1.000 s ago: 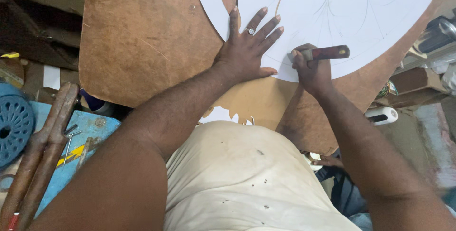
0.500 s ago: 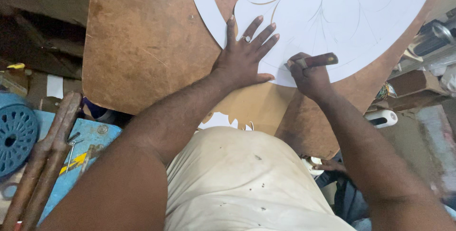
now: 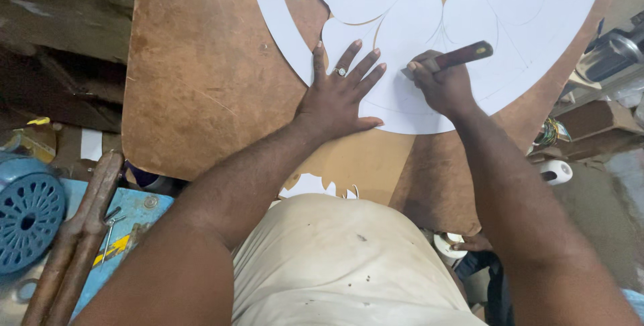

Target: The person cuts a large circular white sheet with a drawn floral medallion pattern using a knife, holding the sheet steady with one hand while cutting along the drawn outlines. Cut pieces of the pattern are separated and fall away as the person works around the design.

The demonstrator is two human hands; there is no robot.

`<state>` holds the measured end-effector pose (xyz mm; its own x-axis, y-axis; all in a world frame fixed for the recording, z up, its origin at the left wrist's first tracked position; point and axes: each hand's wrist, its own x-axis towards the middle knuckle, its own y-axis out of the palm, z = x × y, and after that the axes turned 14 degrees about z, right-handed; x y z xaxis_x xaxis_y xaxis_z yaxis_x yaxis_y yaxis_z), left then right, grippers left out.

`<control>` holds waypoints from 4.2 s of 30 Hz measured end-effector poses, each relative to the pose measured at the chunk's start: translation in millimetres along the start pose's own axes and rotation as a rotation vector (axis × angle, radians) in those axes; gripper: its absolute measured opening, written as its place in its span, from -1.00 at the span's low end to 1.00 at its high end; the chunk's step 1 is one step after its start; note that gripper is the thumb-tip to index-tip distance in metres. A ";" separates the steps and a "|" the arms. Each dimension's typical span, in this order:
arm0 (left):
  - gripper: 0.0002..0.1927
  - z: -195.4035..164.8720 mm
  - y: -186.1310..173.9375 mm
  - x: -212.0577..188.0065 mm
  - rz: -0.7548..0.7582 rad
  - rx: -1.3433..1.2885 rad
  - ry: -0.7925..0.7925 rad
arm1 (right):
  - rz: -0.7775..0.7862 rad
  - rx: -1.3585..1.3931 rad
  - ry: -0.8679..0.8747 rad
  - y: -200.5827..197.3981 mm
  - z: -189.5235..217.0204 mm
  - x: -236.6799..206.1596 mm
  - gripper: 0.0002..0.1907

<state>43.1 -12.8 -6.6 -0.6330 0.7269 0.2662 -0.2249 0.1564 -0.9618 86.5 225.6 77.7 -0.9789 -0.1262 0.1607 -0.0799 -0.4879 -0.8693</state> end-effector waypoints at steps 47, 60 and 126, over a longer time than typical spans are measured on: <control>-0.31 35.0 -32.4 23.3 -0.094 -0.055 0.096 | -0.202 -0.329 -0.371 101.9 9.2 -81.6 -0.70; -0.33 24.0 -28.1 23.1 0.006 -0.019 -0.001 | -0.302 0.544 -0.152 108.1 -28.6 -73.6 -0.63; -0.37 20.9 -25.5 16.9 -0.104 -0.067 -0.008 | -0.308 0.170 0.009 48.6 27.8 -4.6 -0.72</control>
<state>22.7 -18.5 23.7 -0.6148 0.6991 0.3651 -0.2401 0.2750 -0.9310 92.4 178.4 47.7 -0.9153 0.0571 0.3987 -0.3405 -0.6385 -0.6902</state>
